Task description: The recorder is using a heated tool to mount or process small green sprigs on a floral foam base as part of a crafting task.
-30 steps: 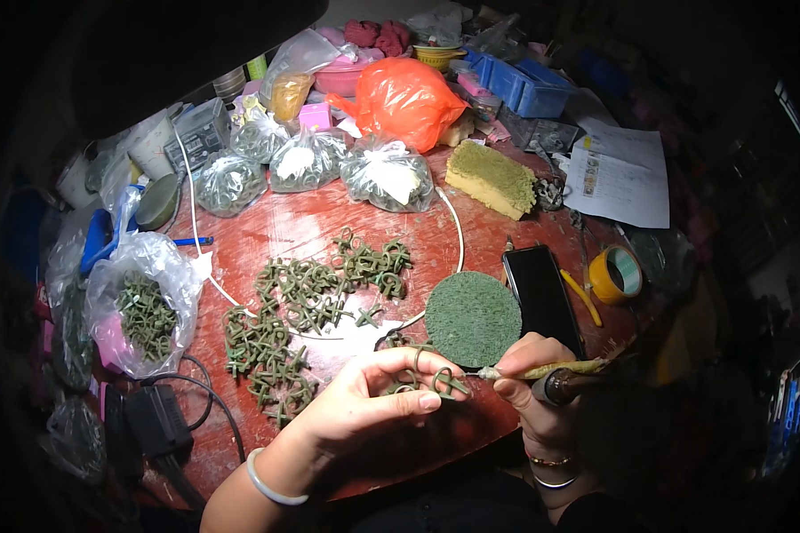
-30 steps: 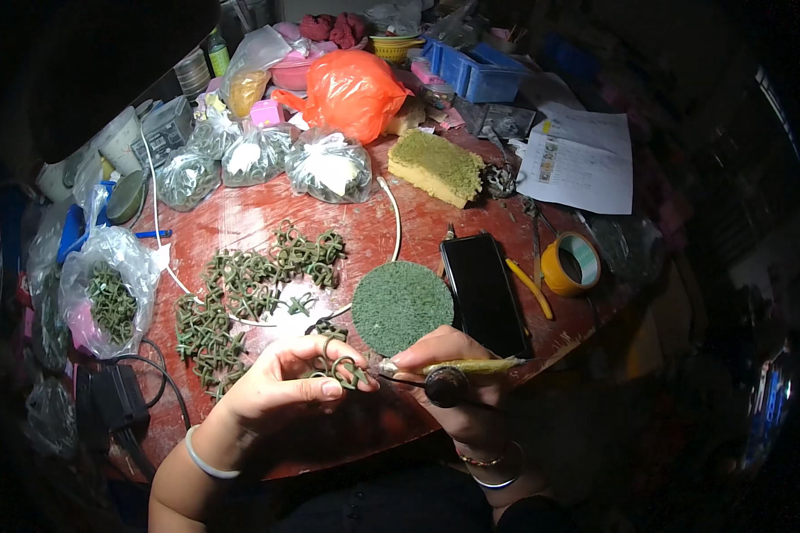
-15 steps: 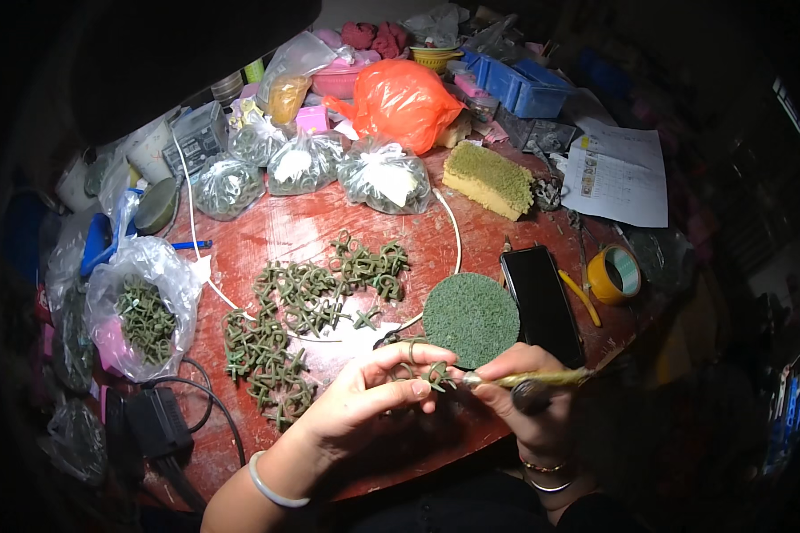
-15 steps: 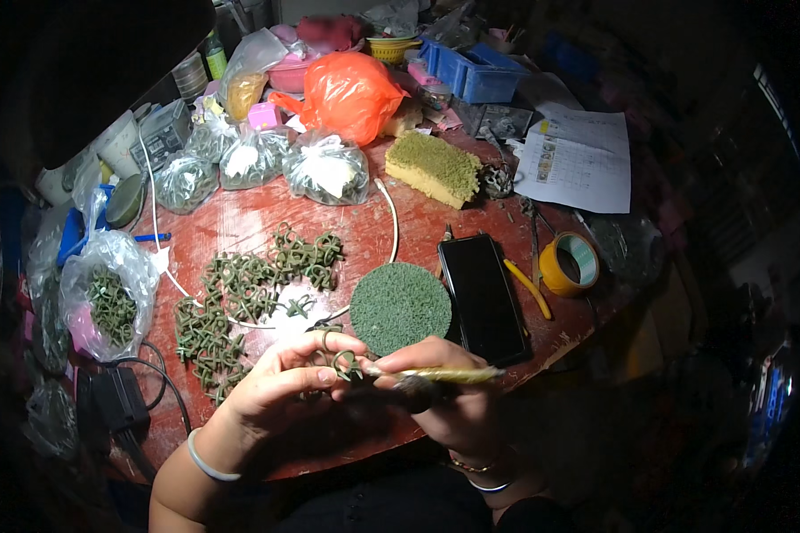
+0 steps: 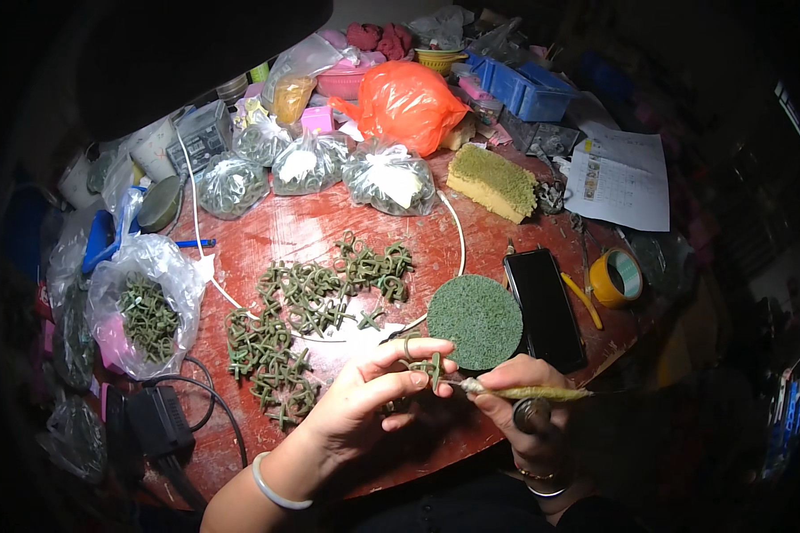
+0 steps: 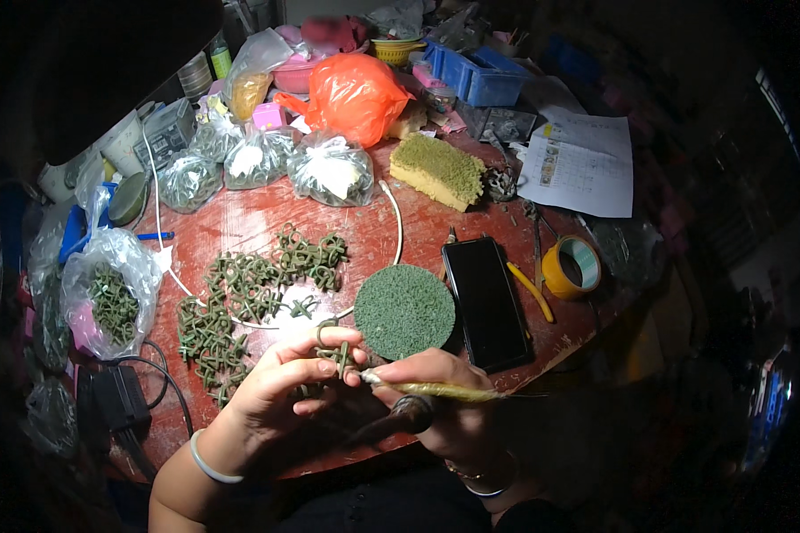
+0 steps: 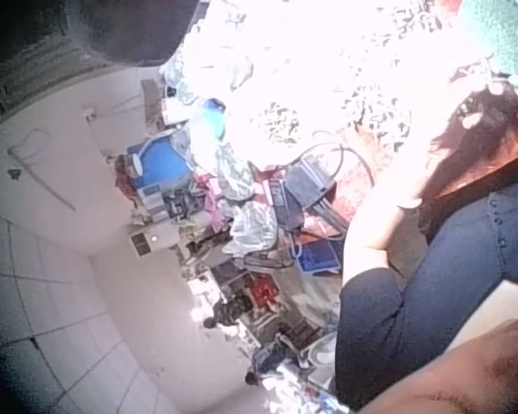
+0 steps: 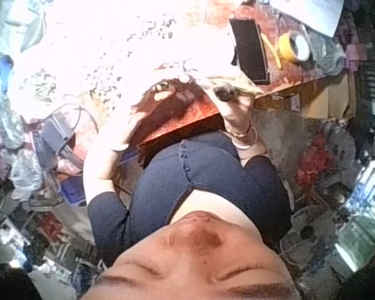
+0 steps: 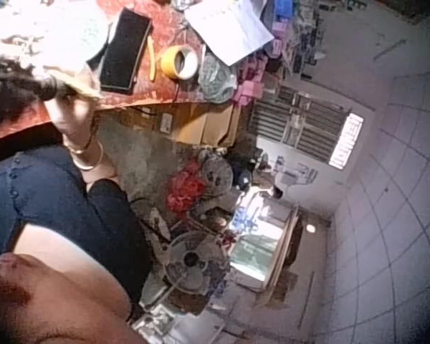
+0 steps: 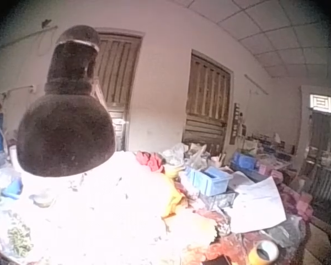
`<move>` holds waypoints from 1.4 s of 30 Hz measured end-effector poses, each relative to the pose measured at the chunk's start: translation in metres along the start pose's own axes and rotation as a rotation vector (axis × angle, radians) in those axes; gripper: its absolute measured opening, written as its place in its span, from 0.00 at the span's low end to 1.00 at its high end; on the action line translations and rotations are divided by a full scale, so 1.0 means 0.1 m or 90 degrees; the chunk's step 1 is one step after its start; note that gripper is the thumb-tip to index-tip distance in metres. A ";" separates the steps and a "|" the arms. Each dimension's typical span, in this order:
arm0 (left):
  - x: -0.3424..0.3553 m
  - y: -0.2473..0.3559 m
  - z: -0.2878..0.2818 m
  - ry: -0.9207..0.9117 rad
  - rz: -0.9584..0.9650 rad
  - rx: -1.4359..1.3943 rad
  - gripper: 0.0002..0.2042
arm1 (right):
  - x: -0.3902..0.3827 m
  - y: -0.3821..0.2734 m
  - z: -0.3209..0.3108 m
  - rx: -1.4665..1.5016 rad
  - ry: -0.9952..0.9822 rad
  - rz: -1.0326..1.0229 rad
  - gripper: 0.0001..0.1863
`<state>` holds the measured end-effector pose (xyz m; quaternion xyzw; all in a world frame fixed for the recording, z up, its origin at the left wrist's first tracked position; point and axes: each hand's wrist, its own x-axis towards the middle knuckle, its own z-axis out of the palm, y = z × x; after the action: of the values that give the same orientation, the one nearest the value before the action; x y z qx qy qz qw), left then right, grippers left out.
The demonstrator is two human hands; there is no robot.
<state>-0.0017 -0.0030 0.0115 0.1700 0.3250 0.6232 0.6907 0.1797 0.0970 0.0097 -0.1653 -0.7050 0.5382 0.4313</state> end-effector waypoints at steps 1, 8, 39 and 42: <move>0.00 0.01 -0.01 -0.017 -0.001 -0.011 0.18 | 0.00 -0.02 0.02 0.006 -0.021 0.006 0.12; 0.02 -0.05 -0.07 -0.058 -0.015 -0.087 0.17 | 0.03 0.05 0.01 -0.094 0.047 -0.052 0.13; 0.00 -0.06 -0.08 -0.064 -0.020 -0.087 0.15 | 0.08 -0.05 0.04 -0.112 0.000 -0.063 0.11; 0.00 -0.05 -0.08 -0.081 -0.047 -0.111 0.15 | 0.04 0.00 -0.02 -0.039 -0.003 -0.006 0.12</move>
<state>-0.0031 -0.0057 0.0021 0.1365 0.2315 0.6111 0.7445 0.1792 0.1006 0.0115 -0.1736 -0.7231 0.5147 0.4267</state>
